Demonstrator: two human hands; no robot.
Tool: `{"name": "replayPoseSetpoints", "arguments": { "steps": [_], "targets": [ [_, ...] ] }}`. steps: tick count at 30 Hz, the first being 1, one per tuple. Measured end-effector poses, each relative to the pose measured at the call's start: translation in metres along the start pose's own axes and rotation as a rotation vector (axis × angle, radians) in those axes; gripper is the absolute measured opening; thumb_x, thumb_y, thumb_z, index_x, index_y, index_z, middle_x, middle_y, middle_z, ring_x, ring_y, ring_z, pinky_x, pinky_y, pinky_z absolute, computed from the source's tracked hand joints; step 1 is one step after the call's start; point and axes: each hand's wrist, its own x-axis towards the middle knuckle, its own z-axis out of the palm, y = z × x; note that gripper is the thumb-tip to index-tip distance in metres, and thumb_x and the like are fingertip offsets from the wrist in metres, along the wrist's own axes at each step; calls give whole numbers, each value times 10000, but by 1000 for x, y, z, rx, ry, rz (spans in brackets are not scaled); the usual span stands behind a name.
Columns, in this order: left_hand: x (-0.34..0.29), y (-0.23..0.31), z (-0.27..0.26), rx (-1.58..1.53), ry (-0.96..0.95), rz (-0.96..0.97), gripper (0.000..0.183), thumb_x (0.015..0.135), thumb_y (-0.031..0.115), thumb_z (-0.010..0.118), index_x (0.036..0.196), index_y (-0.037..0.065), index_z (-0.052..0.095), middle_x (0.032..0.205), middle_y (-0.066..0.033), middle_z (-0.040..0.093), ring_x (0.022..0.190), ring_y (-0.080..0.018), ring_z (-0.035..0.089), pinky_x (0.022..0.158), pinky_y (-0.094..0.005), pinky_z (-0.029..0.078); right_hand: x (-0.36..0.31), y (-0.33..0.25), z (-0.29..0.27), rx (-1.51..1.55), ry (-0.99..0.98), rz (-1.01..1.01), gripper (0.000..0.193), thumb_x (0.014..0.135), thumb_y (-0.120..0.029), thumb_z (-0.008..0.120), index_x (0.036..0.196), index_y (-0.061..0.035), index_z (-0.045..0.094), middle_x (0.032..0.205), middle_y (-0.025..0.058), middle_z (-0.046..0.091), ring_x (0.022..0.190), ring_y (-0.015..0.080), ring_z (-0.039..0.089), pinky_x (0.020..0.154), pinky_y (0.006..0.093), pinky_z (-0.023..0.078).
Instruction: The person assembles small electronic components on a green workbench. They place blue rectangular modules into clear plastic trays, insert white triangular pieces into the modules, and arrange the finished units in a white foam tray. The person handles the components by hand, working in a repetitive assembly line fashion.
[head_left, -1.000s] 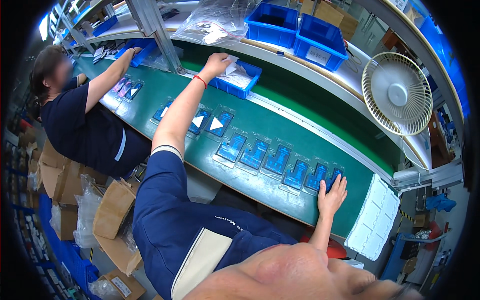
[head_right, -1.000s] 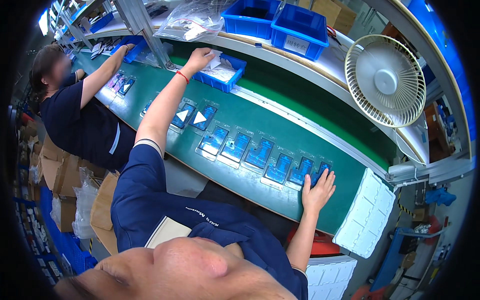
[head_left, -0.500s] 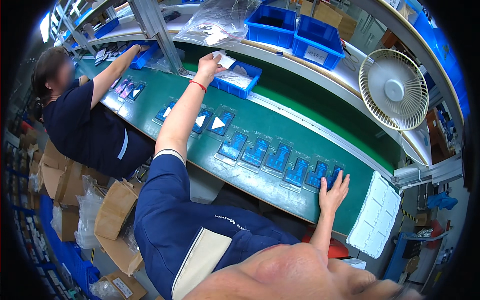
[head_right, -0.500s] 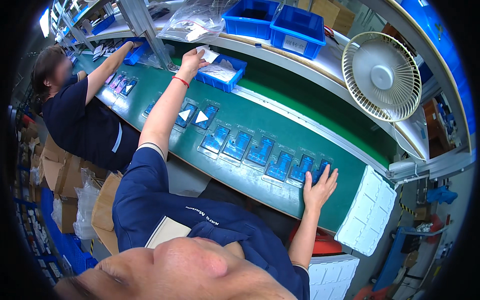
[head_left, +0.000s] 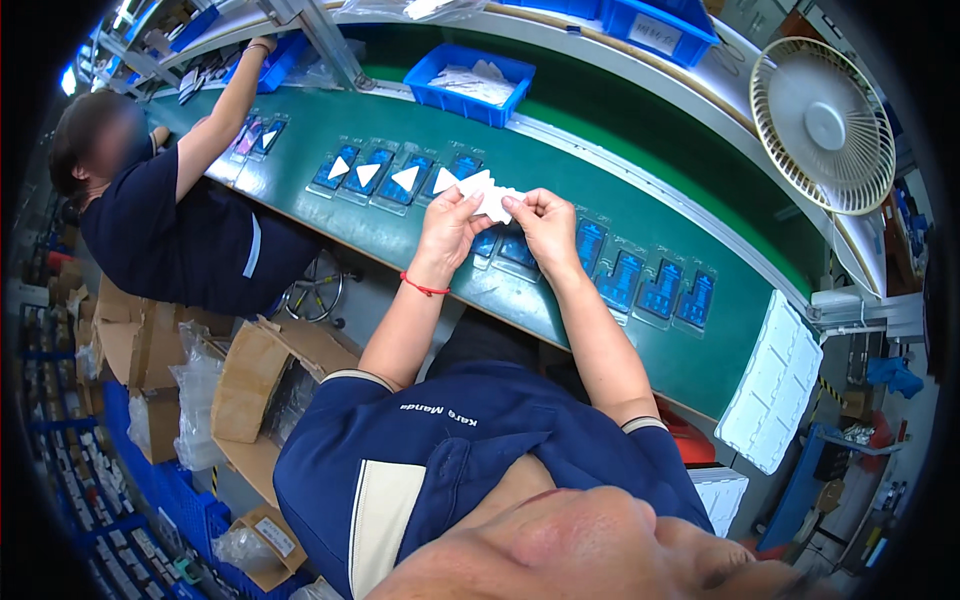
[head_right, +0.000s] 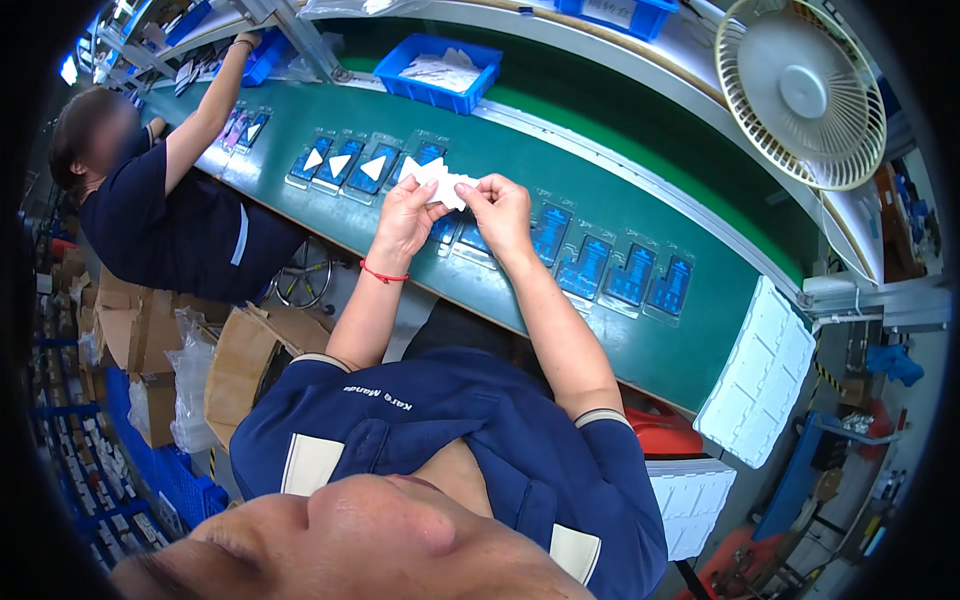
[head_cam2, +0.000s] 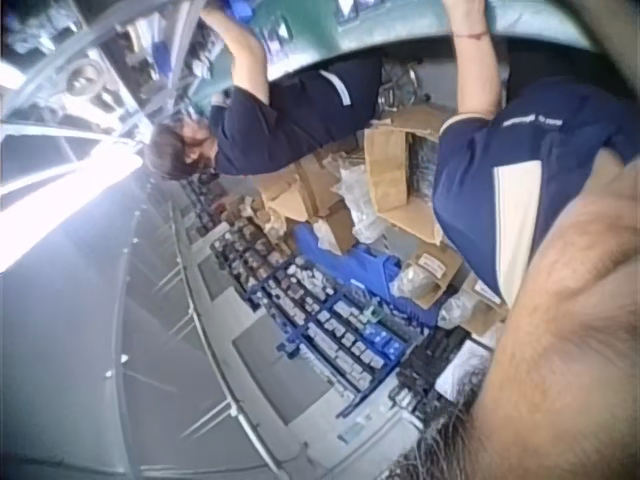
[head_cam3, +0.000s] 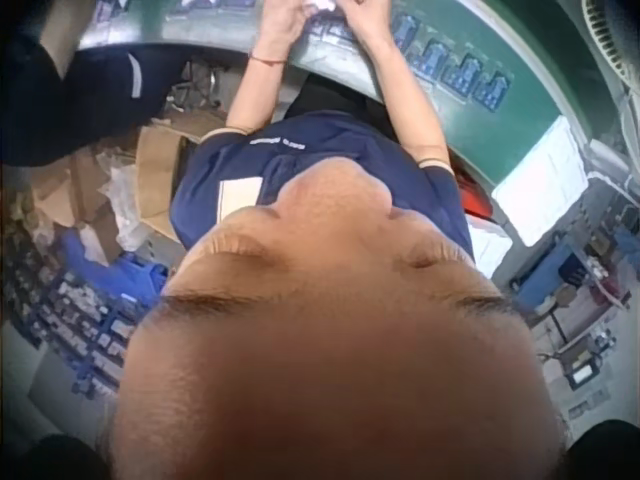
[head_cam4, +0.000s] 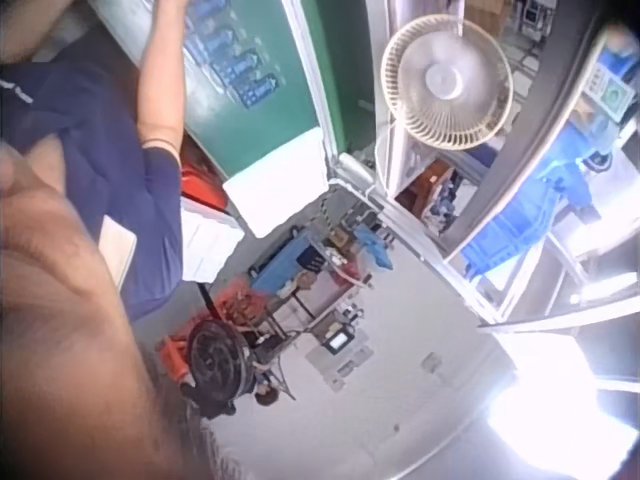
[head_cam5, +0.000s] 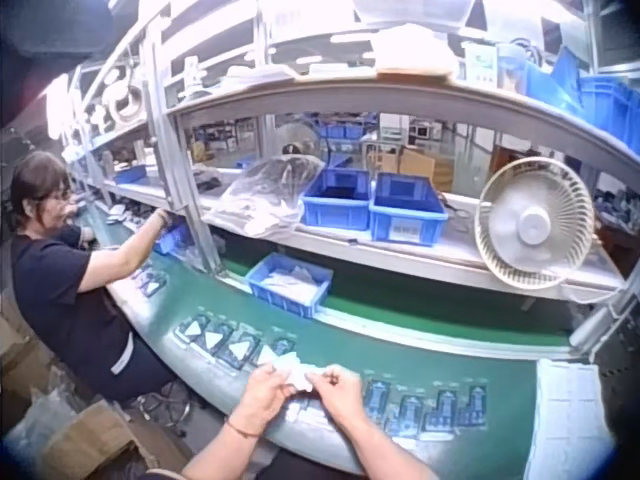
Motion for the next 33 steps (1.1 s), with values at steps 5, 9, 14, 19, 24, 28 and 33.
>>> {"name": "replayPoseSetpoints", "arguments": {
  "steps": [5,9,14,19,24,28,33],
  "targets": [
    [-19,8,-26,20,138,80,241,934,32,563,1168,-27,552,1061,-126,656,927,-225,679,765,-337,589,-7,0,15,13,-67,51,96,840,-68,726,841,15,676,721,14,660,609,28,538,533,182,412],
    [-27,14,-40,57,247,144,210,938,28,554,1141,-26,553,1065,-127,659,931,-220,681,759,-335,588,-2,7,14,-180,-120,60,149,817,-103,737,886,19,687,706,40,672,606,55,573,542,228,444],
    [-36,18,-64,81,297,171,235,940,51,558,1163,-22,546,1079,-122,651,931,-218,677,770,-337,592,-5,-8,14,-674,-175,-33,268,766,-178,751,972,-18,690,707,99,676,619,210,641,617,337,499],
    [-40,19,-59,25,258,147,247,940,56,563,1173,-21,542,1081,-122,650,939,-221,676,770,-339,591,-15,-13,5,-764,-41,-139,342,731,-181,765,1031,-50,667,728,102,673,716,284,659,738,402,474],
    [-41,13,-30,-3,135,68,263,938,59,567,1185,-25,535,1090,-130,647,966,-230,673,772,-342,593,-36,-9,-19,-1097,203,-565,329,724,-236,787,987,-80,666,769,57,639,791,246,609,748,400,417],
    [-39,-9,2,2,10,-19,274,938,65,572,1197,-17,543,1079,-126,656,932,-217,680,753,-326,599,-42,-11,-18,-312,18,-129,248,787,-195,773,957,-34,692,772,30,656,714,109,583,652,280,455],
    [-42,-28,25,77,-12,-116,272,937,63,574,1200,-7,557,1062,-103,662,895,-186,680,721,-303,600,-53,-7,-42,-40,98,-34,103,896,-90,668,896,10,695,816,8,667,760,47,577,682,202,464]
  ]
}}
